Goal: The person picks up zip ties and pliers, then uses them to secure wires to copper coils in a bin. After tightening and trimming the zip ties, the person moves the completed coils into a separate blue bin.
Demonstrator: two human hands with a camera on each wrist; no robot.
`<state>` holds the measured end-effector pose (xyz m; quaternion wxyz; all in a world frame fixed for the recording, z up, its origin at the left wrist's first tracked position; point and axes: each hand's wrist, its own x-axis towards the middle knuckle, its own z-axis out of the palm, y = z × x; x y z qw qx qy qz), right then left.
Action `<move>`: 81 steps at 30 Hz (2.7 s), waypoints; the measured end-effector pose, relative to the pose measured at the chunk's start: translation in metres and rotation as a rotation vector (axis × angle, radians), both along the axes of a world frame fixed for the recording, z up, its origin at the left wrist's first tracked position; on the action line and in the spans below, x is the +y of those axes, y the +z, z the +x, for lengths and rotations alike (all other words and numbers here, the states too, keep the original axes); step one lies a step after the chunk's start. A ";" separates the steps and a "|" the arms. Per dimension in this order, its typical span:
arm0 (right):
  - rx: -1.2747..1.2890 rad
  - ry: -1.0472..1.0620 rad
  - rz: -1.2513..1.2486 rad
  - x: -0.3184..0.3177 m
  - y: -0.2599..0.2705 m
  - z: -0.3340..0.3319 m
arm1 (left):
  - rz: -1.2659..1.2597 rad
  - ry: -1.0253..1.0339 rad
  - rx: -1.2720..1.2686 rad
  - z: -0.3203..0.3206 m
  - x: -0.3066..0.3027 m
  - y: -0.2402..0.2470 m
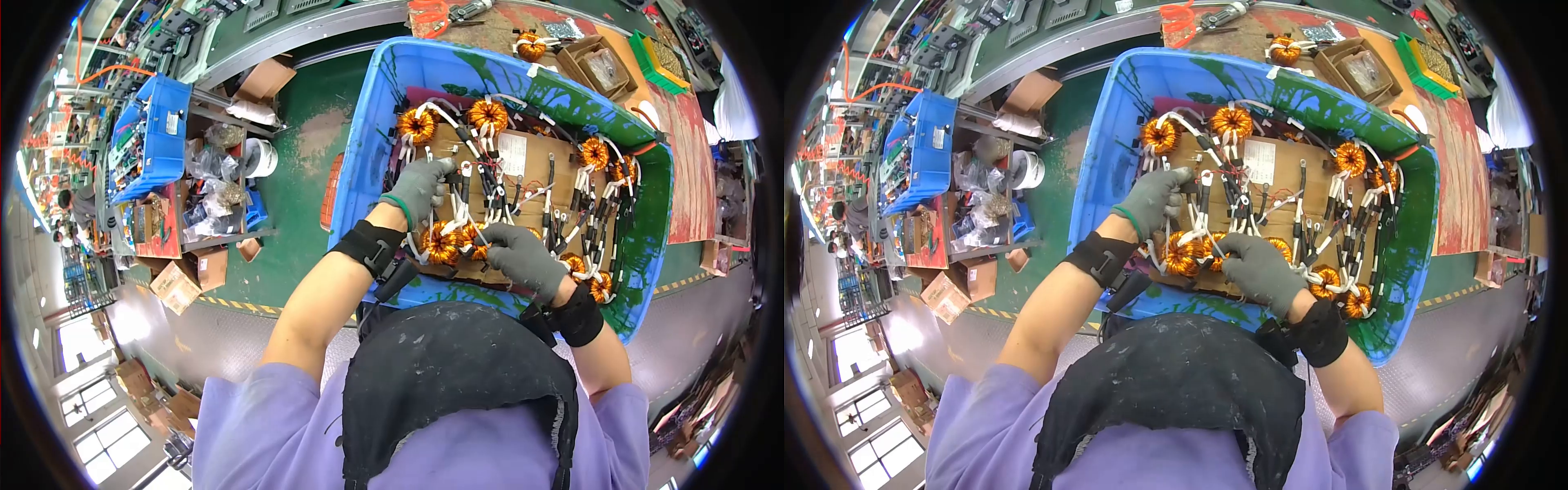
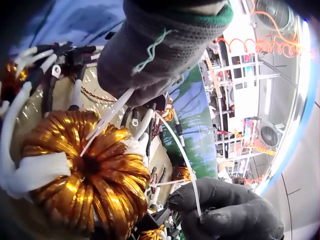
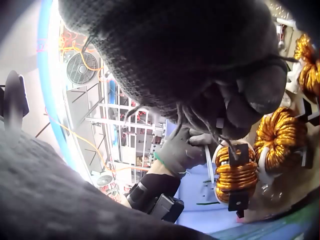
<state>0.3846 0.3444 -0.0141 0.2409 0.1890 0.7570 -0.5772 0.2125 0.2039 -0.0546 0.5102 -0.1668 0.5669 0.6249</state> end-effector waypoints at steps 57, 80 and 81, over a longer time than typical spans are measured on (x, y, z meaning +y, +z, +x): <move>-0.208 -0.226 -0.157 -0.024 -0.002 -0.009 | -0.032 -0.362 0.354 0.009 -0.014 0.002; 0.189 -0.600 -0.409 -0.007 -0.029 -0.050 | 0.417 -0.267 -0.274 0.006 -0.033 -0.007; 0.189 -0.600 -0.410 -0.007 -0.030 -0.050 | 0.416 -0.243 -0.284 0.006 -0.034 -0.007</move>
